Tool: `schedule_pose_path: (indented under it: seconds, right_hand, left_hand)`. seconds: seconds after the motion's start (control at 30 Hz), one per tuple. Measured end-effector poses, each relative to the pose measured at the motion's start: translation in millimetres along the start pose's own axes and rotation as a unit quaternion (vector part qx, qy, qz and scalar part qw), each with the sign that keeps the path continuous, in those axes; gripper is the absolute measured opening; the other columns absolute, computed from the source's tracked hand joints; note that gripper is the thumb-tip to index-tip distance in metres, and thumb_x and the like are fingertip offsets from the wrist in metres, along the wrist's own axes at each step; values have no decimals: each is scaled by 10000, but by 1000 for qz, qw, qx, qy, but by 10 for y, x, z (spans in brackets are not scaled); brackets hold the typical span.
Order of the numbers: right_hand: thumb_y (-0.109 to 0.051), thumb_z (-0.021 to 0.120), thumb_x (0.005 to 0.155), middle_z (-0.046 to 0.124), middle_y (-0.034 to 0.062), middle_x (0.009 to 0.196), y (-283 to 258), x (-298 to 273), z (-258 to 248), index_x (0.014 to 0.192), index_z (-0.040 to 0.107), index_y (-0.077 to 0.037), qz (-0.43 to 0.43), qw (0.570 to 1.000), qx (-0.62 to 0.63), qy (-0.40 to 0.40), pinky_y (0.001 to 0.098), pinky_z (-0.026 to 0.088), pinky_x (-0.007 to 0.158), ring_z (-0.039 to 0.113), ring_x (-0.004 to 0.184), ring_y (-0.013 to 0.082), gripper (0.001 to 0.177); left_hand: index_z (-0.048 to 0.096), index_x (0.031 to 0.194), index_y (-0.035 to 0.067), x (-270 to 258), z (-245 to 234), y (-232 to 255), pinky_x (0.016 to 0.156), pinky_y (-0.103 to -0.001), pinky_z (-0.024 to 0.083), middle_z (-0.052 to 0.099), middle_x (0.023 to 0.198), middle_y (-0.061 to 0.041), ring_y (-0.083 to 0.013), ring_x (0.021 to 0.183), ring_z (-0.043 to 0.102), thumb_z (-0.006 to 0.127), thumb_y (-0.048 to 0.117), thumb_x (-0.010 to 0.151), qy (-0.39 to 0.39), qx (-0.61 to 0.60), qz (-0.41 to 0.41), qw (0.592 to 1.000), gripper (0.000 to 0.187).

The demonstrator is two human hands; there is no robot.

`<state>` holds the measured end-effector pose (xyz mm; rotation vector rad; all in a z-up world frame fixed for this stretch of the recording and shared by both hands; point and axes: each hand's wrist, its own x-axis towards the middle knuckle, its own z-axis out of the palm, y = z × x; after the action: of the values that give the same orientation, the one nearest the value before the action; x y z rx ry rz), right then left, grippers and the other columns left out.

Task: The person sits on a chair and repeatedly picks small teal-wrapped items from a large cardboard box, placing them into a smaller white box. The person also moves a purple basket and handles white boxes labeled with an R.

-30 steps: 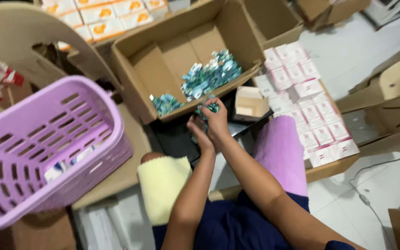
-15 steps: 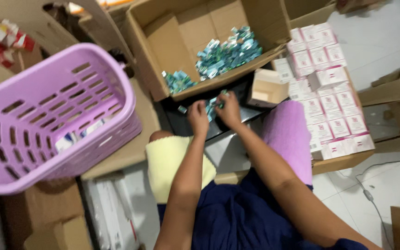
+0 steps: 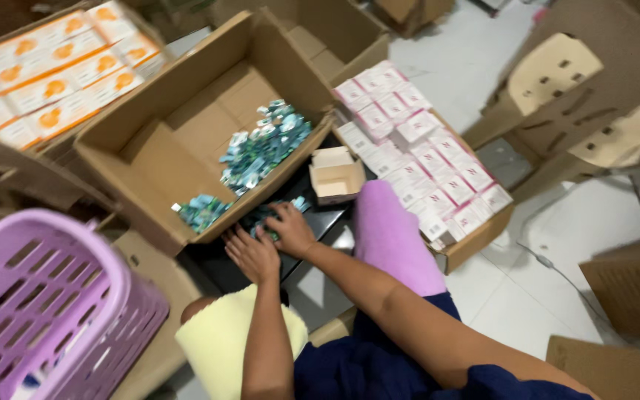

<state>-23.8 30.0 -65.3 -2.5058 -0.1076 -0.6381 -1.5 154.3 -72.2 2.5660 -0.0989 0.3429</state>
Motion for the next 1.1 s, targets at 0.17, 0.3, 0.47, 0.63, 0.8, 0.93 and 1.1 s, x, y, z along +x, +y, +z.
schedule_pose_path:
  seconds: [0.17,0.3,0.47,0.63,0.8,0.93,1.1]
  right_hand:
    - [-307,780,753,570,163,1384,-45,-1,-8,1118,698,-159,18,999,-27,3,566,384,1050,477,1287,422,403]
    - [-379,724,878,554,168,1412,-95,-15,-15,1154,682,-164,47,998,-29,14,571,355,1068,455,1338,418,353]
    - [-396,690,912,537,184,1428,-107,-5,-62,1185,693,-166,31,998,-53,26,599,333,1104,428,1378,422,357]
    - [-473,706,868,543,140,1449,-76,-44,-164,1142,723,-204,18,995,-96,4,651,280,1130,404,1413,407,385]
    - [-605,700,852,484,172,1501,3,-74,-333,1244,698,-207,82,991,-104,17,668,218,1193,345,1455,453,559]
    - [-665,652,857,408,200,1574,-13,-57,-349,1341,656,-223,107,988,-114,1,661,204,1209,279,1482,509,655]
    - [-697,597,880,351,241,1601,20,-21,-346,1444,585,-216,157,983,-85,-37,633,243,1191,259,1466,535,742]
  left_hand:
    - [451,1512,24,27,-33,47,1218,-535,233,424,1572,-230,-399,1471,351,427,402,1079,-22,-16,48,999,575]
    - [450,1513,0,49,-71,42,1209,-536,237,446,1565,-230,-405,1469,369,411,383,1092,-21,-61,84,994,571]
    - [509,1451,2,55,-93,76,1208,-524,257,501,1525,-219,-403,1435,418,421,376,1093,-9,-78,82,994,526]
    - [549,1397,25,-16,-217,123,1247,-597,194,547,1478,-170,-372,1467,429,459,405,1080,0,-45,42,998,503]
    - [480,1483,67,-232,-342,81,1232,-655,117,437,1548,-214,-462,1506,291,448,497,1050,8,6,-92,996,612]
    - [329,1606,27,-267,-232,-26,1182,-661,84,181,1621,-381,-600,1490,106,392,581,1067,6,38,-125,991,776]
    - [286,1610,-3,-192,-45,-72,1234,-615,90,146,1633,-397,-552,1542,99,328,583,1088,-38,47,-68,996,786]
